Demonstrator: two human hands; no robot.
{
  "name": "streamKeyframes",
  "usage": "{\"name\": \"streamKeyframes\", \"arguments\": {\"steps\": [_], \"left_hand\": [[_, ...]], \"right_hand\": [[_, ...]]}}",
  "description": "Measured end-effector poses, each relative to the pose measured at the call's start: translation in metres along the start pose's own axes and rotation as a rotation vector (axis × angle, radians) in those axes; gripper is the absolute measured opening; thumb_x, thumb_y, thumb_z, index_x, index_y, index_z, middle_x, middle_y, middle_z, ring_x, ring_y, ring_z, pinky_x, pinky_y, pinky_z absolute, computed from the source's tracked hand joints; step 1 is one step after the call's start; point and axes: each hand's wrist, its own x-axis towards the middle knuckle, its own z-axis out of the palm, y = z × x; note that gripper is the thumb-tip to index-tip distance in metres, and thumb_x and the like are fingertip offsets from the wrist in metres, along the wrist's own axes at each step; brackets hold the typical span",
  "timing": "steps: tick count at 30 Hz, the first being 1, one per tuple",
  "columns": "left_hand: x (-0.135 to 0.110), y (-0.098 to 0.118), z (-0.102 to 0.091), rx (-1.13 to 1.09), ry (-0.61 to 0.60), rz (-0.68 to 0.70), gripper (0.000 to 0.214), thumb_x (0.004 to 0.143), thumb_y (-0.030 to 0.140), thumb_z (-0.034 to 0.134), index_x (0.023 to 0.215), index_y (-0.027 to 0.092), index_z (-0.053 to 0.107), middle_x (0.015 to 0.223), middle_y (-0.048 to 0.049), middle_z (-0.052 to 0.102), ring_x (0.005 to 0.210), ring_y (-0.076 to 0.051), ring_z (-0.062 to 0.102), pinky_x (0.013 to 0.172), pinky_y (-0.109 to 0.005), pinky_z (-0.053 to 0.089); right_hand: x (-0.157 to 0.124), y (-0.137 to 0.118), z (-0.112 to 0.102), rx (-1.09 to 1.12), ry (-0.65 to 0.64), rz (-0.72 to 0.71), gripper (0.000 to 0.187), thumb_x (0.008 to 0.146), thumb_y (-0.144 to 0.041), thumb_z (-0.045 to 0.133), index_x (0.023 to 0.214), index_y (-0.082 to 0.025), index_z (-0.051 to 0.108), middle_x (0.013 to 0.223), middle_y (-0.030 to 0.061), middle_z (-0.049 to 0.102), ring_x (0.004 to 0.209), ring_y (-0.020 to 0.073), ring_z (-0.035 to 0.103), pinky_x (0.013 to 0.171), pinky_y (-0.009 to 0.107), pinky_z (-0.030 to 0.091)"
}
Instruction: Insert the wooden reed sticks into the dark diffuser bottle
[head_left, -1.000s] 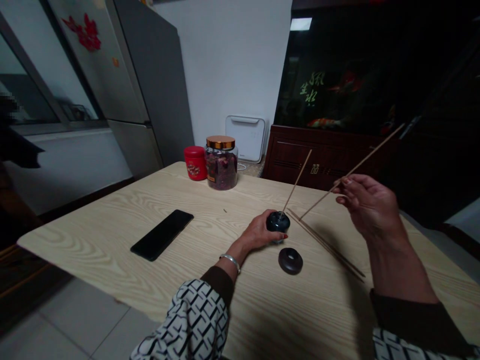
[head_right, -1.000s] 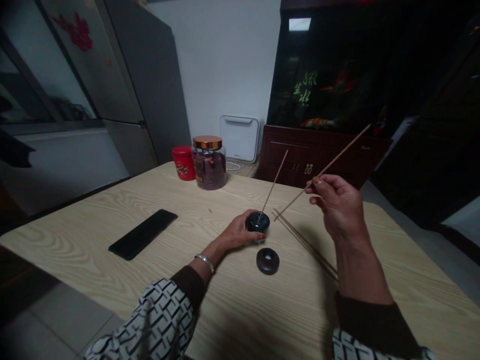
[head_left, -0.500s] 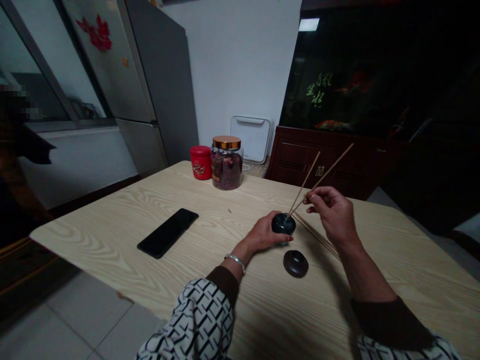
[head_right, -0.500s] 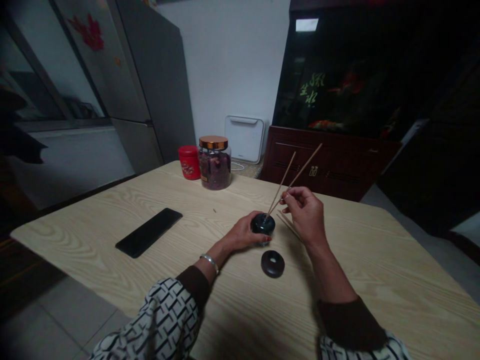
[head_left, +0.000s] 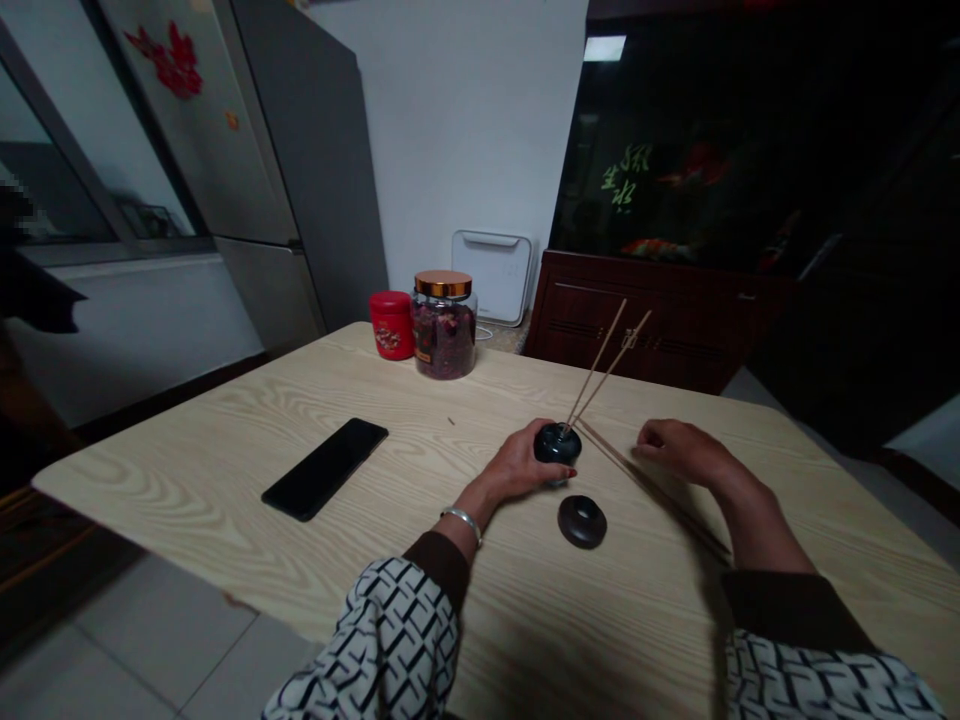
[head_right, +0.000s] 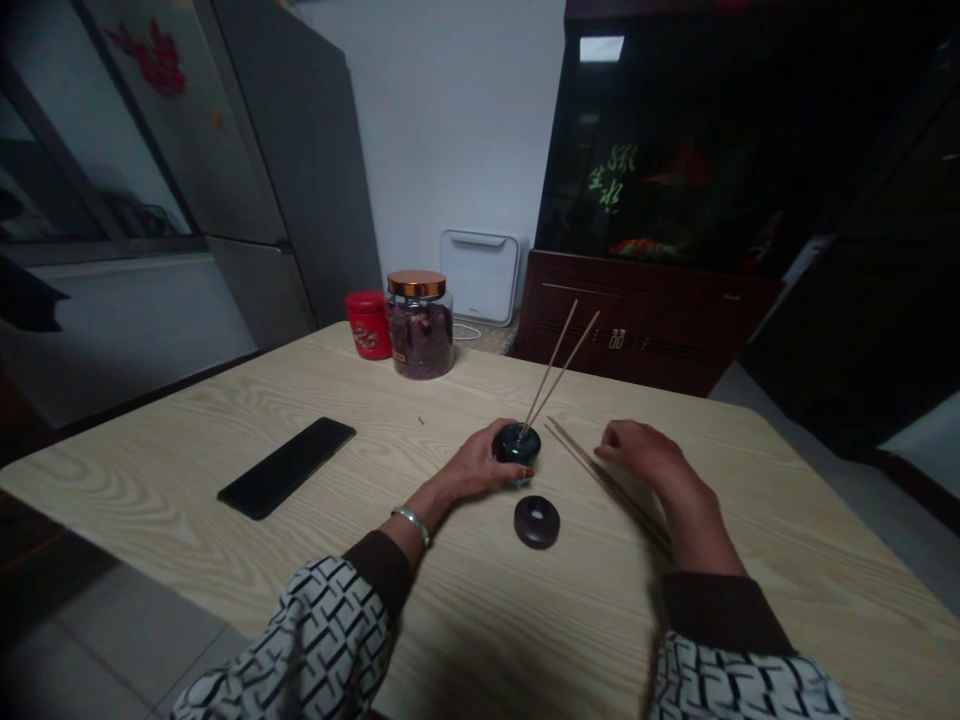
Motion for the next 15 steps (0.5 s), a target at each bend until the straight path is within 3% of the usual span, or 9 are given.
{"name": "streamKeyframes", "arguments": {"steps": [3,7,15], "left_hand": [[0.0,-0.002,0.0,-0.008,0.007,-0.001,0.074,0.062,0.036,0.089,0.126,0.016,0.058,0.111,-0.0111,0.067,0.102,-0.026,0.063,0.093,-0.04,0.051],[0.001,-0.003,0.001,-0.004,0.005,0.007,0.073,0.063,0.037,0.088,0.126,0.017,0.058,0.111,-0.011,0.067,0.103,-0.025,0.064,0.093,-0.04,0.052],[0.0,-0.001,0.0,0.029,0.003,-0.001,0.074,0.062,0.037,0.088,0.127,0.017,0.059,0.111,-0.0107,0.068,0.103,-0.025,0.064,0.095,-0.04,0.051]], "right_hand": [[0.005,0.01,0.017,-0.072,-0.114,0.05,0.016,0.073,-0.036,0.071,0.081,-0.022,0.071,0.088,0.0067,0.073,0.079,0.0211,0.065,0.064,0.029,0.041],[0.01,0.012,0.031,-0.041,-0.156,0.073,0.016,0.068,-0.029,0.074,0.082,-0.021,0.071,0.09,0.0066,0.073,0.08,0.0208,0.065,0.064,0.028,0.041],[0.008,0.017,0.036,0.059,-0.198,0.004,0.006,0.072,-0.02,0.065,0.075,-0.018,0.07,0.077,0.0037,0.072,0.07,0.0153,0.062,0.063,0.024,0.042]]}}
